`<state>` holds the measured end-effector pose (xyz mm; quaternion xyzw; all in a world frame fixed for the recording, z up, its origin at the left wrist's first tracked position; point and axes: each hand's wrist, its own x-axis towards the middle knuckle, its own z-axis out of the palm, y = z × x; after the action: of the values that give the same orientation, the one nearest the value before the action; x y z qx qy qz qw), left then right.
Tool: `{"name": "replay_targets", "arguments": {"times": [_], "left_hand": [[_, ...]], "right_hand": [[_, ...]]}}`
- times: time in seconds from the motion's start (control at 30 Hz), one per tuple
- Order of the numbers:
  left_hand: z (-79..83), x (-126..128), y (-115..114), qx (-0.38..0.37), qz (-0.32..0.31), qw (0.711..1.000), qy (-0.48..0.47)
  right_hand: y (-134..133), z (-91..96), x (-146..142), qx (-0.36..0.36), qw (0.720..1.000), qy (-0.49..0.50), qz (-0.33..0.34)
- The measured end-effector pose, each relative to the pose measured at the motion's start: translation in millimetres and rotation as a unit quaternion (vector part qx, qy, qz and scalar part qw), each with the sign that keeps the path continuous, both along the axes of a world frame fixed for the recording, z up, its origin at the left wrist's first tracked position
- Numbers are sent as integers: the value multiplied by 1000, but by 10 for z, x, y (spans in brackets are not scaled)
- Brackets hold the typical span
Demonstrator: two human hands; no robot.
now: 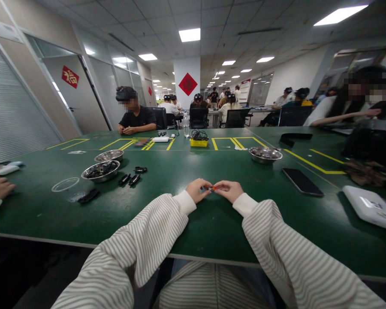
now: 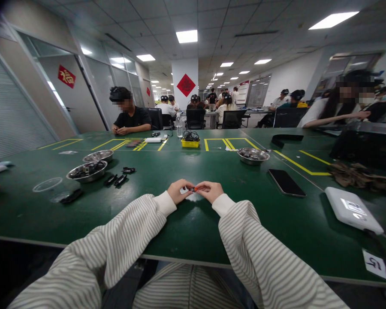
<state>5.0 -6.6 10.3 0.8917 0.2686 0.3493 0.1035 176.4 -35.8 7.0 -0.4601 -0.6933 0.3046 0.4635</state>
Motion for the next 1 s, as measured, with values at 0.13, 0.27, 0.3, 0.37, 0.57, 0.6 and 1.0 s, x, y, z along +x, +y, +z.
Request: {"name": "replay_targets", "arguments": {"times": [0.13, 0.27, 0.3, 0.37, 0.57, 0.6, 1.0], "left_hand": [[5, 0, -3, 6, -9, 1000, 1], [-1, -1, -7, 6, -16, 1000, 0], [-2, -1, -8, 4, -15, 1000, -2], [-3, -3, -11, 2, -15, 1000, -7], [-2, -11, -10, 2, -18, 1000, -6], [-3, -11, -11, 2, -20, 1000, -5], [0, -8, -25, 22, -25, 999, 33]], "right_hand": [[8, 0, 8, -6, 1000, 2, -8], [-8, 24, 2, -13, 1000, -3, -6], [-13, 31, -1, -14, 1000, -4, -3], [-22, 40, -7, -15, 1000, -5, 1], [-25, 37, -9, -16, 1000, 4, 2], [-25, 35, -7, -14, 1000, 4, 3], [3, 15, 27, 18, 994, -93, -46]]}}
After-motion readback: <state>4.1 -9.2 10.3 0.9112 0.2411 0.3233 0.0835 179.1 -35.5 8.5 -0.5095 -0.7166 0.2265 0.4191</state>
